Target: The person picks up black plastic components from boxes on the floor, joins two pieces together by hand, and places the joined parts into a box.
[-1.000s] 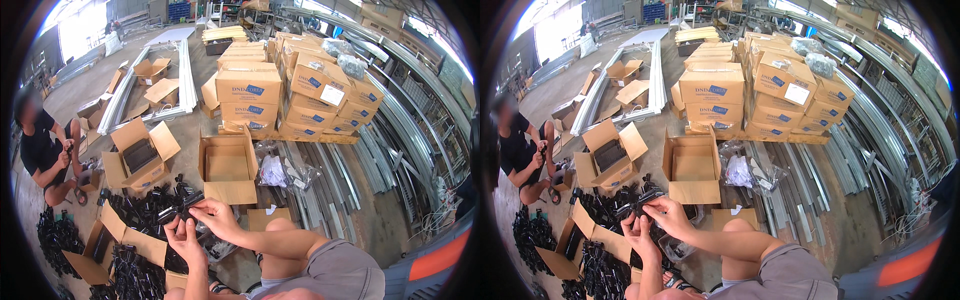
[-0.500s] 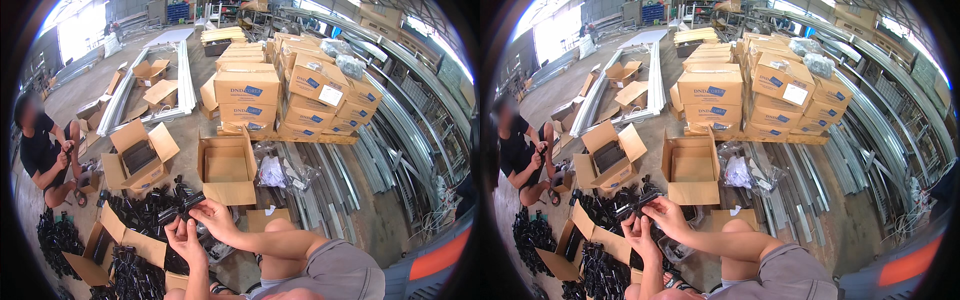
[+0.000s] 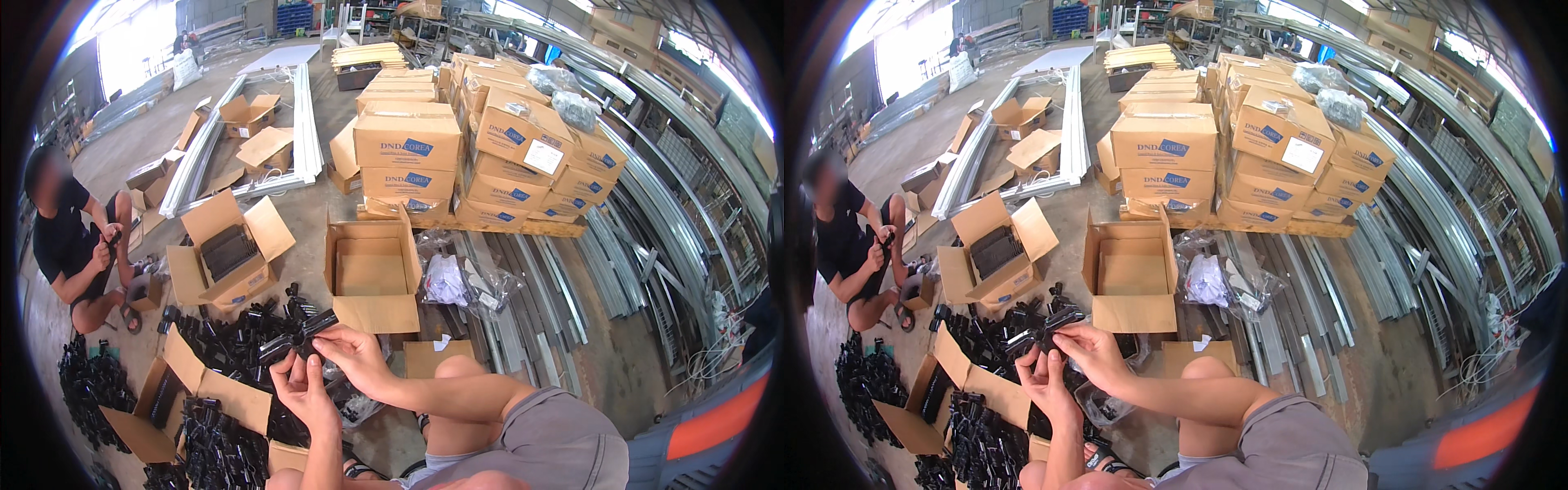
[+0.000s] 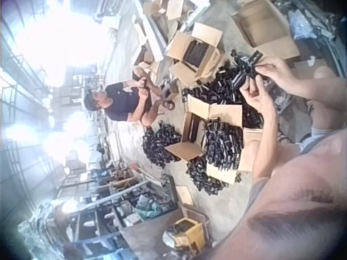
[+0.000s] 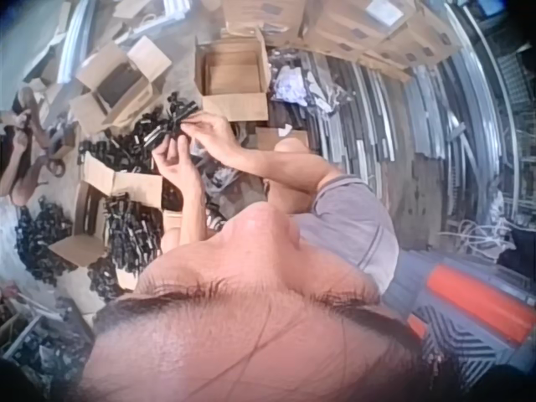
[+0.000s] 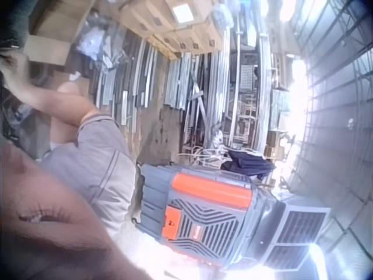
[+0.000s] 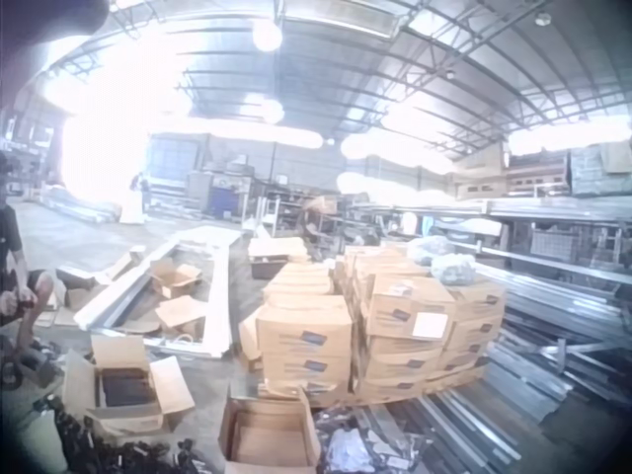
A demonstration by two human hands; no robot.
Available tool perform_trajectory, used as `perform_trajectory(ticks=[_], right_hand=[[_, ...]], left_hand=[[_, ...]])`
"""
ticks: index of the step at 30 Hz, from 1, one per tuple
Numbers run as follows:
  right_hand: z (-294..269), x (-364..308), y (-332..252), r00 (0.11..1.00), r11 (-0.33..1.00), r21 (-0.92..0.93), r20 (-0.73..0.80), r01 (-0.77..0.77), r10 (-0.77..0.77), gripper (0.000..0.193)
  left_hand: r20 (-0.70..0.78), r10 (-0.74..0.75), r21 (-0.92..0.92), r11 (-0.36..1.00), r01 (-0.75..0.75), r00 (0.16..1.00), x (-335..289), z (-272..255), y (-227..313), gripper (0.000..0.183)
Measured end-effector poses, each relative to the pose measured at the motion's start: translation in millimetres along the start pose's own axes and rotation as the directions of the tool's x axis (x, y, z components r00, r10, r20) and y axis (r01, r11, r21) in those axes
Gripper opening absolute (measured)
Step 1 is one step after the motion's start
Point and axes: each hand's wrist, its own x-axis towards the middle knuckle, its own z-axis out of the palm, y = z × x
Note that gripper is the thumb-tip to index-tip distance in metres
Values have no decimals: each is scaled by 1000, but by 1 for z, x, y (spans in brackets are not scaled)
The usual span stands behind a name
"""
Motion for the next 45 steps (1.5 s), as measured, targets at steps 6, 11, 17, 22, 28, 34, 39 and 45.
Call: perform_trajectory(ticks=[6,11,17,22,28,34,39,45], right_hand=[[0,4,-3,993,993,-30,16,-117,118,21],[0,0,4,999,998,23,9,-54,53,20],[1,0,2,999,998,48,5,-49,49,18],[-2,1,4,997,997,18,-1,-79,79,18],[1,-1,-4,995,994,49,-23,-98,100,17],[4,-1,-4,990,990,9,-22,-140,140,19],[-4,-4,0,995,995,5,12,-101,101,21],[-8,-2,-4,991,991,11,-3,-133,133,26]], left_hand=[[-2,16,6,1000,-16,1000,1,3,3,27],[-4,-7,-9,1000,7,1000,0,1,3,27],[-5,5,16,1000,-5,1000,0,0,1,27],[-5,-4,-5,1000,4,1000,0,3,3,26],[-2,-11,2,1000,11,1000,0,-2,-1,27],[-2,-23,4,1000,23,1000,0,-4,1,27],[2,-37,-10,999,37,999,-1,0,6,27],[6,-30,18,999,30,1000,-1,4,0,28]])
